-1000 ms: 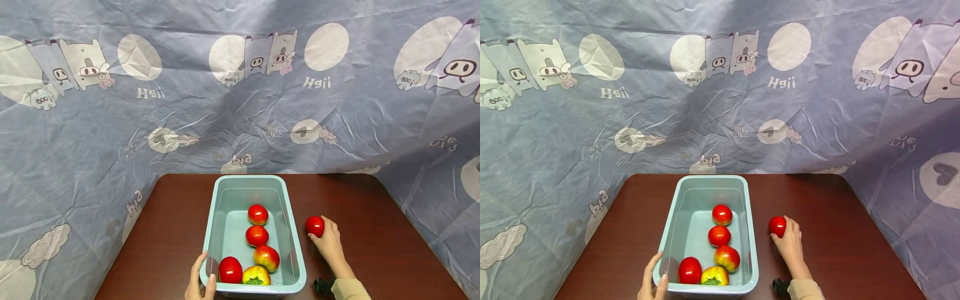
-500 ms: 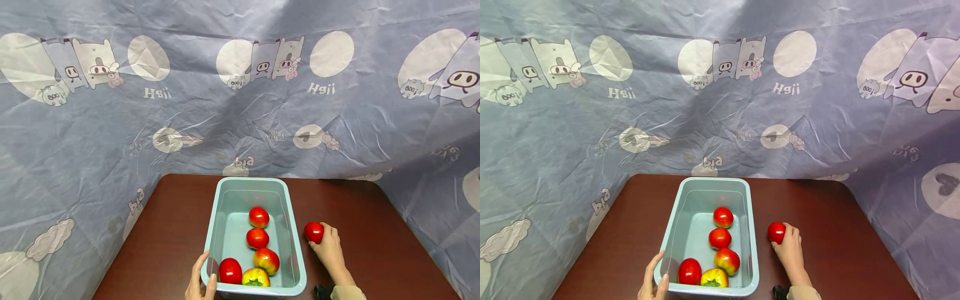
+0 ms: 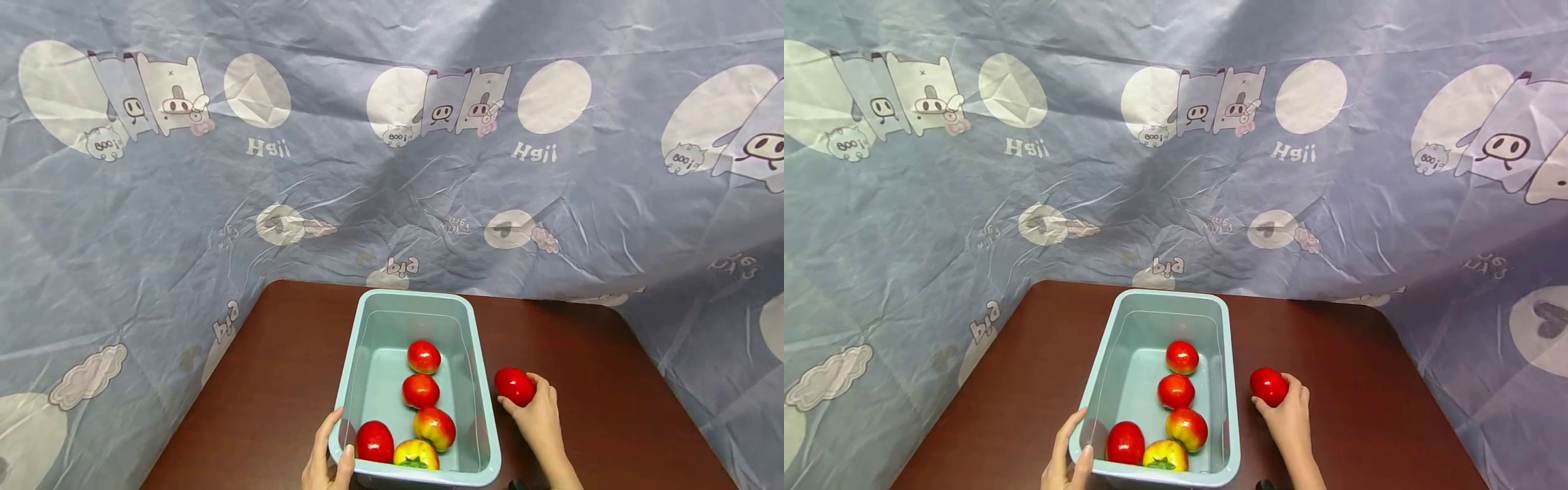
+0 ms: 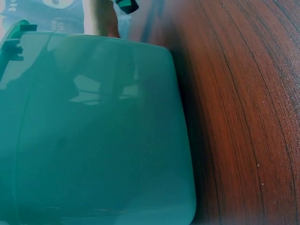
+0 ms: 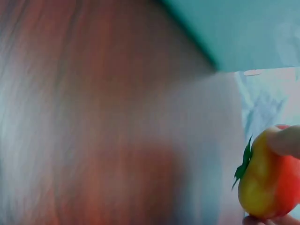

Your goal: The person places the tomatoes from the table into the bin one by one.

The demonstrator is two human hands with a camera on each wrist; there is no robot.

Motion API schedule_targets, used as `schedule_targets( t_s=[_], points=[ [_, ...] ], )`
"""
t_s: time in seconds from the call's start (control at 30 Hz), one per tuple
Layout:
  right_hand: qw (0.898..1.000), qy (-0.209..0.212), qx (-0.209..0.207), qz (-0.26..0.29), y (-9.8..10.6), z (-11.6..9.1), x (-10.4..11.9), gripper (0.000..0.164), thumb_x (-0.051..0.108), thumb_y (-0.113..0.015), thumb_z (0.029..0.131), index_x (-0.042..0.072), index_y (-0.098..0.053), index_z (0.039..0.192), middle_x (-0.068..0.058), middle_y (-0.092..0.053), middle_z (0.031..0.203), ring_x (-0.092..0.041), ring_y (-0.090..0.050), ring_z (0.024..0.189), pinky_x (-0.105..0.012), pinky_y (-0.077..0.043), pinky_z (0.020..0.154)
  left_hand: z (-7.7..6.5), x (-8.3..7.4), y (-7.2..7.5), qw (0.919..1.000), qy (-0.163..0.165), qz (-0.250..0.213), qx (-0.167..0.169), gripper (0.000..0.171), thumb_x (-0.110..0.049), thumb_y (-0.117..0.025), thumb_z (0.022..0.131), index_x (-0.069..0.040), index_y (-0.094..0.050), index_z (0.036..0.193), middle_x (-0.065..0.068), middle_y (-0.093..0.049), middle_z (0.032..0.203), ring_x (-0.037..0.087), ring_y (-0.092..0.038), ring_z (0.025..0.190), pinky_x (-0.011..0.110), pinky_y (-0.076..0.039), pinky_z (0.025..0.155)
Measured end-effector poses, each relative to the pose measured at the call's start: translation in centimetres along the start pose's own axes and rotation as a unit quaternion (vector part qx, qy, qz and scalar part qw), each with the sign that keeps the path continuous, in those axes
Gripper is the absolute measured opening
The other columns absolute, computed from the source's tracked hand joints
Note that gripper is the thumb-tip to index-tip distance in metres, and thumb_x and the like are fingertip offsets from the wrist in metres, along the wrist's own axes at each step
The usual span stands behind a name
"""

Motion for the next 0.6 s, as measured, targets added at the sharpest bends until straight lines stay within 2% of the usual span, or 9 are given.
schedule_targets(
  t_s=[0.17, 0.3, 0.4, 0.5, 0.53, 0.6],
  points=[
    [0.997, -0.027, -0.027, 0.073, 1.2, -0.8, 0.7, 0.077, 0.017, -0.081, 0.079, -0.007, -0.037, 0.138, -0.031, -0.044, 0.130, -0.048, -0.049, 0.114, -0.065, -0.044, 0.096, 0.1, 0.0, -0.1, 1.0000, -0.001, -0.001, 0.007, 0.051, -0.007, -0.065, 0.087, -0.024, -0.056, 0.134, 0.006, -0.065, 0.125, 0.000, -0.060, 0.085, 0.025, -0.054, 0.060],
    [0.994, -0.038, -0.036, 0.099, 2.1, -1.3, 1.4, 0.077, 0.021, -0.082, 0.080, -0.003, -0.039, 0.139, -0.027, -0.047, 0.132, -0.043, -0.055, 0.113, -0.056, -0.048, 0.097, 0.0, 0.0, -0.2, 0.9999, -0.006, -0.016, 0.003, 0.052, -0.004, -0.065, 0.086, -0.022, -0.056, 0.134, 0.010, -0.067, 0.120, 0.000, -0.062, 0.083, 0.024, -0.055, 0.060],
    [0.991, -0.046, -0.035, 0.122, 2.8, -1.6, 2.0, 0.078, 0.024, -0.082, 0.081, -0.001, -0.039, 0.141, -0.026, -0.048, 0.135, -0.042, -0.057, 0.113, -0.030, -0.056, 0.089, -0.1, -0.1, -0.2, 0.9998, -0.011, -0.018, -0.001, 0.052, -0.004, -0.066, 0.086, -0.021, -0.057, 0.134, 0.011, -0.068, 0.118, 0.000, -0.062, 0.083, 0.024, -0.055, 0.060],
    [0.987, -0.047, -0.036, 0.152, 3.6, -1.9, 2.7, 0.079, 0.025, -0.082, 0.081, 0.000, -0.038, 0.142, -0.025, -0.047, 0.137, -0.041, -0.056, 0.114, -0.002, -0.044, 0.076, -0.1, -0.1, -0.2, 0.9997, -0.015, -0.018, -0.004, 0.052, -0.004, -0.066, 0.085, -0.020, -0.057, 0.134, 0.012, -0.068, 0.117, 0.002, -0.064, 0.083, 0.023, -0.055, 0.061],
    [0.985, -0.042, -0.037, 0.161, 3.8, -2.0, 3.1, 0.080, 0.025, -0.082, 0.081, 0.000, -0.038, 0.142, -0.024, -0.046, 0.138, -0.040, -0.056, 0.115, 0.004, -0.038, 0.073, -0.2, -0.1, -0.2, 0.9997, -0.015, -0.018, -0.004, 0.052, -0.004, -0.066, 0.086, -0.020, -0.056, 0.134, 0.012, -0.068, 0.117, 0.002, -0.064, 0.084, 0.023, -0.055, 0.061],
    [0.984, -0.028, -0.041, 0.173, 4.3, -2.2, 3.9, 0.080, 0.022, -0.082, 0.080, -0.001, -0.037, 0.142, -0.024, -0.045, 0.138, -0.039, -0.055, 0.116, 0.003, -0.039, 0.076, -0.2, -0.1, -0.1, 0.9997, -0.014, -0.017, -0.004, 0.052, -0.004, -0.065, 0.086, -0.019, -0.056, 0.134, 0.012, -0.068, 0.117, 0.003, -0.064, 0.085, 0.023, -0.055, 0.062]
  ],
)
Point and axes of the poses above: each hand's wrist, its own z-axis towards the middle knuckle, its own y-axis out of the back of the hand, x = y × z, the point moved 4 cm from there along z, towards the middle knuckle
